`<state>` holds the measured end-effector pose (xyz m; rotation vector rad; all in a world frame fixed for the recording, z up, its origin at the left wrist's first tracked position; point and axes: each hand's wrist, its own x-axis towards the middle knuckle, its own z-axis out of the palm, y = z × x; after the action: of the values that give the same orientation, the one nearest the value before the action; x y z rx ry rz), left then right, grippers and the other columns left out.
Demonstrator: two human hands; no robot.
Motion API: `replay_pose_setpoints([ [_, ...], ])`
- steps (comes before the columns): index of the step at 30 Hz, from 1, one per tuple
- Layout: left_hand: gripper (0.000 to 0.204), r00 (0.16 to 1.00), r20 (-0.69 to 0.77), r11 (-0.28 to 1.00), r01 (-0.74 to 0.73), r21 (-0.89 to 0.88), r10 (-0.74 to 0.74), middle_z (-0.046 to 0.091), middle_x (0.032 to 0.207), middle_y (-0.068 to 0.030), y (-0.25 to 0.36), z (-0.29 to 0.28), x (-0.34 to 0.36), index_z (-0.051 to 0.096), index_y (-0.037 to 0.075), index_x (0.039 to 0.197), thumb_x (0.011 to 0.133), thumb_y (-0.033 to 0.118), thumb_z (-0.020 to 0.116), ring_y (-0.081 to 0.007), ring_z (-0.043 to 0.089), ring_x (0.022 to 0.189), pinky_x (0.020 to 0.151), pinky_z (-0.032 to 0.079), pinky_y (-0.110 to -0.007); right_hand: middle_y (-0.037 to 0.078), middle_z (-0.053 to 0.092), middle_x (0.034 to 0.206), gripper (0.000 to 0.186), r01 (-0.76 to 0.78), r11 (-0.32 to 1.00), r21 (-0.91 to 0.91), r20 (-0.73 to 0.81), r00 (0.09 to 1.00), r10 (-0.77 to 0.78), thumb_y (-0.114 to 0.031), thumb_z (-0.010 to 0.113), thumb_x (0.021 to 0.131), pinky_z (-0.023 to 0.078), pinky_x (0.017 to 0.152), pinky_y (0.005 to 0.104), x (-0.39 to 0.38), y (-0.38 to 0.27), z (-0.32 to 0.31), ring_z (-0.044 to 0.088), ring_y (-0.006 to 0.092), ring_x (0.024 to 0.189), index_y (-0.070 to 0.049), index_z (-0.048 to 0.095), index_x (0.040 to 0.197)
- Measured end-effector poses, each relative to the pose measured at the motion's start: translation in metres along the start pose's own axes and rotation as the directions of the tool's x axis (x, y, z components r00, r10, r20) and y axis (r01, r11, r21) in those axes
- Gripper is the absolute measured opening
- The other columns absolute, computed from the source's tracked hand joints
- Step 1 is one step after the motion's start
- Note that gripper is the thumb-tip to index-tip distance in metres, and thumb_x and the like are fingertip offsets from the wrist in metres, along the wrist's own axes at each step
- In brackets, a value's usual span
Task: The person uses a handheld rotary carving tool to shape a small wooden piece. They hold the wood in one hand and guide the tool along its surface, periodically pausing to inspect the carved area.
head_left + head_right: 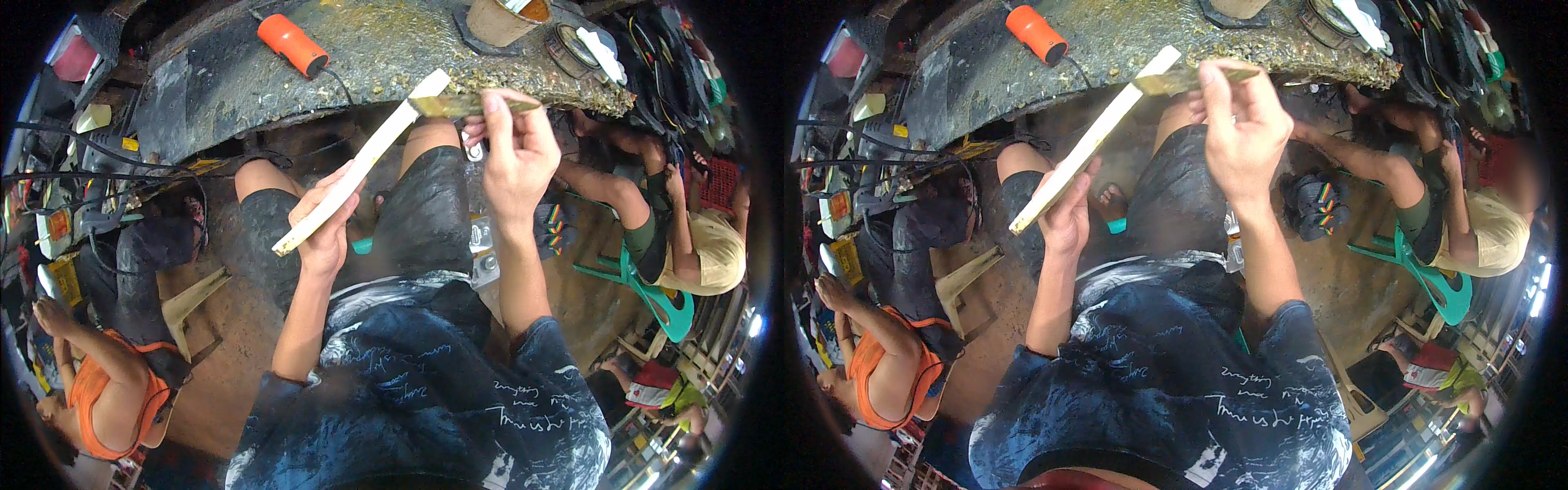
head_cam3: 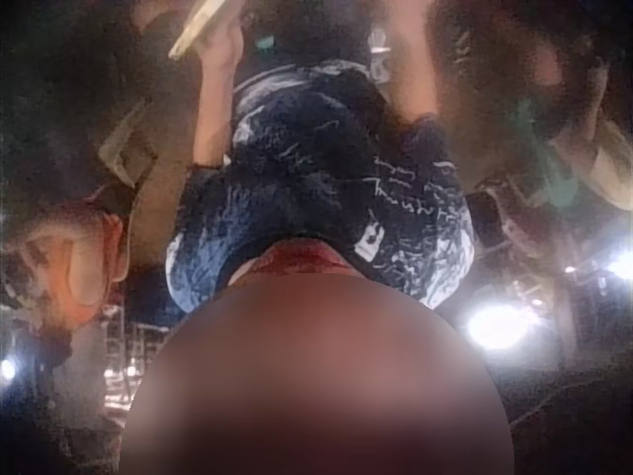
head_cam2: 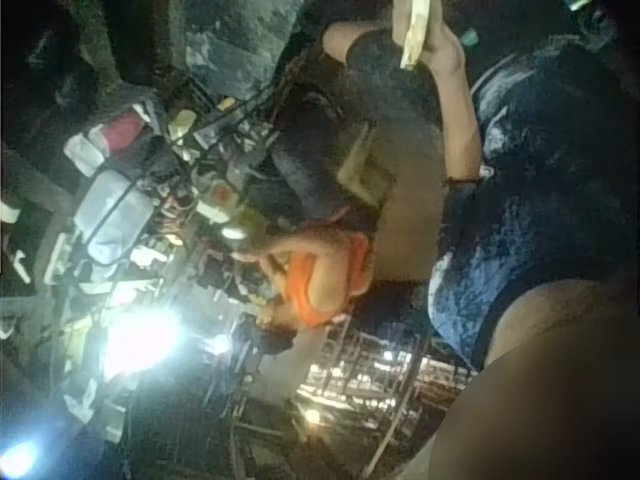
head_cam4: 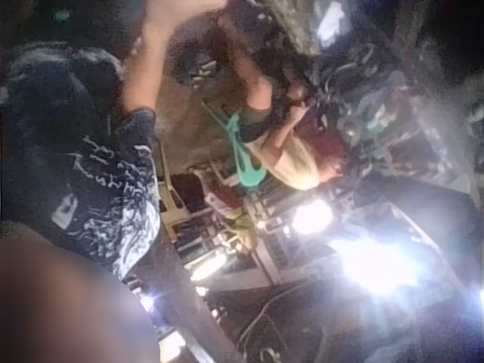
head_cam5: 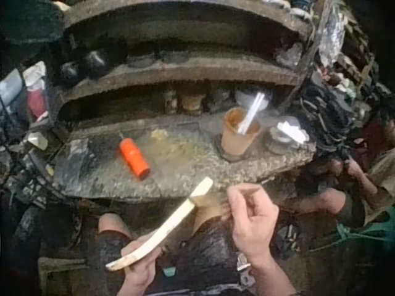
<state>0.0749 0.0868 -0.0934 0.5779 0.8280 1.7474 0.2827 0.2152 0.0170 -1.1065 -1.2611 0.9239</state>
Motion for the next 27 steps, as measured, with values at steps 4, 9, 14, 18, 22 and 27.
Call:
replay_pose_setpoints([
  [4,0.023,1.0,-0.013,0.999,0.016,-0.038,-0.016,0.069,0.145,-0.0299,0.002,0.003,0.0,0.077,-0.006,0.118,0.097,-0.013,0.076,-0.039,0.07,0.134,0.118,0.057,-0.053,0.008,0.078,0.093,0.017,0.027,0.999,-0.017,-0.043,0.999,-0.028,-0.009,0.073,0.109,0.061,0.066,0.0254,0.003,0.004,-0.001,0.074,0.0101,0.077,0.004,0.074,0.119],
  [9,0.023,0.998,-0.052,0.999,0.034,-0.008,-0.034,0.069,0.145,-0.0291,0.003,0.008,0.0,0.075,-0.008,0.121,0.098,-0.011,0.075,-0.0385,0.07,0.134,0.119,0.056,-0.054,0.009,0.078,0.096,0.016,-0.033,0.999,-0.01,0.021,0.999,0.033,-0.006,0.072,0.109,0.063,0.068,0.0265,-0.032,0.0,0.008,0.076,0.0117,0.08,0.004,0.073,0.121],
  [14,0.026,0.988,-0.104,0.994,0.111,-0.006,-0.111,0.071,0.143,-0.027,0.006,0.009,-0.001,0.074,-0.01,0.124,0.098,-0.011,0.076,-0.0356,0.071,0.132,0.12,0.055,-0.051,0.01,0.077,0.097,0.018,-0.042,0.997,0.061,0.073,0.997,0.038,-0.006,0.07,0.11,0.063,0.068,0.0263,-0.055,-0.003,0.016,0.075,0.0115,0.08,0.006,0.071,0.124],
  [18,0.027,0.988,-0.113,0.995,0.1,-0.029,-0.103,0.073,0.139,-0.0257,0.003,0.011,0.0,0.074,-0.01,0.125,0.099,-0.007,0.077,-0.0342,0.072,0.13,0.119,0.055,-0.047,0.01,0.077,0.098,0.018,-0.063,0.992,0.11,0.024,0.998,0.06,-0.006,0.069,0.111,0.062,0.067,0.0259,-0.051,0.0,0.016,0.075,0.0114,0.079,0.006,0.07,0.125],
  [22,0.03,0.988,-0.123,0.995,0.099,0.002,-0.098,0.075,0.135,-0.0236,0.002,0.01,-0.002,0.073,-0.007,0.128,0.098,-0.005,0.079,-0.0325,0.074,0.127,0.116,0.057,-0.044,0.011,0.077,0.098,0.017,-0.078,0.985,0.152,0.033,0.997,0.074,-0.004,0.069,0.111,0.063,0.067,0.0266,-0.059,-0.002,0.017,0.074,0.0113,0.079,0.006,0.07,0.124],
  [27,0.037,0.987,-0.118,0.994,0.112,-0.013,-0.113,0.077,0.131,-0.0217,0.002,0.01,-0.002,0.072,-0.005,0.132,0.097,-0.005,0.081,-0.0326,0.074,0.127,0.113,0.058,-0.044,0.012,0.077,0.099,0.016,-0.097,0.986,0.136,0.071,0.994,0.088,-0.003,0.069,0.11,0.064,0.068,0.0271,-0.073,-0.005,0.019,0.075,0.0119,0.081,0.006,0.071,0.124],
])
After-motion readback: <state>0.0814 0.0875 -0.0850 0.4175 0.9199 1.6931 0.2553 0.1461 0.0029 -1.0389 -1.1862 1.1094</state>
